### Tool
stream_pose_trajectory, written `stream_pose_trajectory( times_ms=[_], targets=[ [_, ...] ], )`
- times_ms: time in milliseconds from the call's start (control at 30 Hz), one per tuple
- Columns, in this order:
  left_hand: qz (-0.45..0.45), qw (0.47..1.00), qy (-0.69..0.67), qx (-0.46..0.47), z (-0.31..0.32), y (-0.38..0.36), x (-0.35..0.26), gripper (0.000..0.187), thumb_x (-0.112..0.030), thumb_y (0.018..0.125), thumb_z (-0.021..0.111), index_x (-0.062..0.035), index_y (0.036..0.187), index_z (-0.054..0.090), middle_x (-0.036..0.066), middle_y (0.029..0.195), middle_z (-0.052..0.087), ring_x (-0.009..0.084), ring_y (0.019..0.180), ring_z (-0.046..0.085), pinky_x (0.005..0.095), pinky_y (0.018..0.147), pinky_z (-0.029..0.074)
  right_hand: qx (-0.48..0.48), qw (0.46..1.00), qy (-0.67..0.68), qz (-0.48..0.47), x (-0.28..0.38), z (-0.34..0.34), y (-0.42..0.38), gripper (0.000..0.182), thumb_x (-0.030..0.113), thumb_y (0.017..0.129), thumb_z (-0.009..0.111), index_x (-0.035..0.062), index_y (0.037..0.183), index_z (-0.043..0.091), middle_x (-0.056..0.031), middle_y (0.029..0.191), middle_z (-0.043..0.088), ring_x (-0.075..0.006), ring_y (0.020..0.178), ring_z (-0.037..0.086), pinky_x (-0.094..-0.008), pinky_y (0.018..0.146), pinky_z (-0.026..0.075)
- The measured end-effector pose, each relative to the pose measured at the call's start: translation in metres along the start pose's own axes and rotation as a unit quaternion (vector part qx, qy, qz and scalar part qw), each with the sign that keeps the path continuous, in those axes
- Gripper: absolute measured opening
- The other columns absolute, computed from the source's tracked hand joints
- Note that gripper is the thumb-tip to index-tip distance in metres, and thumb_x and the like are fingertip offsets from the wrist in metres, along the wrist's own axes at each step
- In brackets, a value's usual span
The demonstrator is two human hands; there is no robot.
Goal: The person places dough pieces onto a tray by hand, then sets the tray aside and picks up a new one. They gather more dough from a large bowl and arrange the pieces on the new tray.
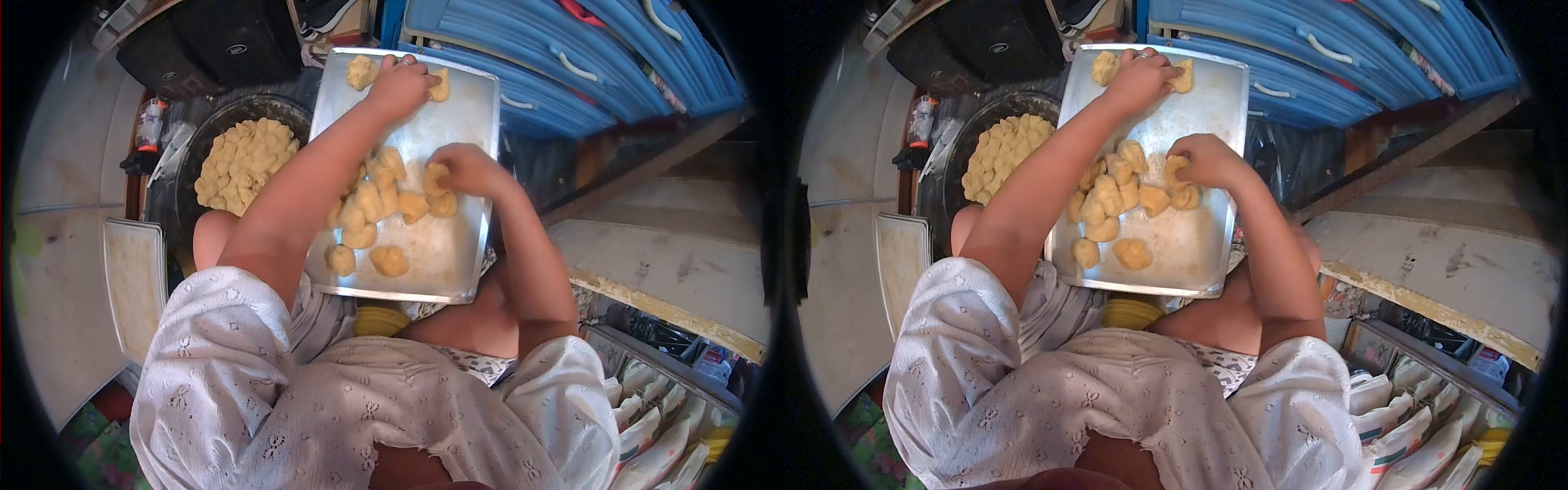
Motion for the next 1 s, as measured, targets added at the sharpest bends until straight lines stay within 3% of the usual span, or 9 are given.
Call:
stream_pose_trajectory(
  times_ms=[33,100,200,367,467,633,700,900,1000],
  targets=[
    [-0.008,1.000,0.014,0.025,0.003,0.003,-0.002,0.026,-0.024,0.075,0.065,-0.0156,0.099,0.067,0.001,0.094,0.061,0.0206,0.101,0.051,0.0399,0.087,0.030,0.000,1.000,-0.003,-0.001,-0.003,-0.007,0.000,0.043,0.017,0.067,0.072,0.0033,0.107,0.060,-0.0157,0.095,0.064,-0.0263,0.085,0.062,-0.0326,0.076,0.049],
    [-0.025,0.999,0.027,0.019,0.005,0.009,-0.007,0.025,-0.024,0.076,0.065,-0.0156,0.099,0.067,0.001,0.093,0.061,0.0211,0.101,0.051,0.0399,0.086,0.030,-0.211,0.950,0.204,0.105,-0.015,-0.029,-0.002,0.042,0.012,0.066,0.073,0.0030,0.105,0.061,-0.0148,0.085,0.065,-0.0228,0.080,0.063,-0.0315,0.073,0.049],
    [-0.048,0.998,0.048,0.010,0.012,0.011,-0.012,0.025,-0.024,0.076,0.066,-0.0154,0.099,0.067,0.002,0.092,0.060,0.0217,0.100,0.051,0.0398,0.086,0.030,-0.362,0.897,0.223,0.120,-0.037,-0.051,0.023,0.040,0.009,0.067,0.071,0.0027,0.106,0.062,-0.0159,0.086,0.064,-0.0246,0.078,0.063,-0.0338,0.072,0.049],
    [-0.064,0.997,0.014,-0.049,0.001,-0.005,-0.011,0.029,-0.025,0.076,0.066,-0.0150,0.103,0.065,0.003,0.101,0.058,0.0226,0.102,0.051,0.0409,0.087,0.031,-0.525,0.828,-0.193,0.026,-0.051,-0.027,0.056,0.039,0.015,0.078,0.064,0.0059,0.116,0.061,-0.0171,0.096,0.060,-0.0301,0.083,0.061,-0.0360,0.075,0.049],
    [-0.113,0.988,0.021,-0.105,0.000,-0.018,0.005,0.031,-0.027,0.079,0.064,-0.0155,0.108,0.065,0.002,0.112,0.058,0.0222,0.105,0.051,0.0426,0.088,0.030,-0.490,0.857,-0.141,0.068,-0.046,-0.029,0.060,0.039,0.018,0.080,0.062,0.0052,0.116,0.061,-0.0184,0.098,0.056,-0.0337,0.089,0.057,-0.0390,0.080,0.047],
    [-0.085,0.993,0.032,-0.075,0.004,-0.020,0.021,0.022,-0.022,0.080,0.060,-0.0196,0.100,0.068,0.001,0.103,0.061,0.0234,0.104,0.053,0.0437,0.088,0.029,-0.439,0.881,-0.115,0.130,-0.032,-0.033,0.063,0.035,0.015,0.081,0.060,0.0049,0.114,0.062,-0.0165,0.101,0.054,-0.0320,0.099,0.053,-0.0415,0.085,0.044],
    [-0.095,0.993,0.032,-0.058,0.003,-0.020,0.023,0.021,-0.020,0.080,0.059,-0.0203,0.098,0.068,0.000,0.101,0.061,0.0229,0.104,0.053,0.0434,0.087,0.029,-0.378,0.872,-0.249,0.184,-0.023,-0.035,0.062,0.040,0.016,0.083,0.057,0.0072,0.122,0.056,-0.0145,0.112,0.053,-0.0302,0.106,0.050,-0.0427,0.088,0.040],
    [-0.077,0.992,0.070,-0.065,0.001,-0.025,0.024,0.022,-0.019,0.079,0.059,-0.0197,0.099,0.068,0.000,0.099,0.061,0.0229,0.104,0.054,0.0436,0.087,0.029,-0.427,0.816,-0.365,0.138,-0.042,-0.009,0.074,0.055,0.023,0.084,0.053,0.0089,0.136,0.040,-0.0110,0.130,0.047,-0.0286,0.120,0.039,-0.0528,0.098,0.025],
    [-0.102,0.994,0.003,-0.049,-0.006,-0.028,0.022,0.021,-0.021,0.079,0.060,-0.0183,0.099,0.067,0.001,0.100,0.061,0.0221,0.105,0.054,0.0443,0.089,0.028,-0.479,0.821,-0.300,0.085,-0.031,-0.011,0.079,0.050,0.025,0.085,0.052,0.0102,0.132,0.046,-0.0090,0.126,0.050,-0.0279,0.123,0.035,-0.0563,0.101,0.017]
  ],
)
Point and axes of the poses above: each hand's wrist, its own y-axis towards the middle knuckle, its own z-axis out of the palm, x = y × z, the point moved 2 cm from there along y, towards the middle knuckle
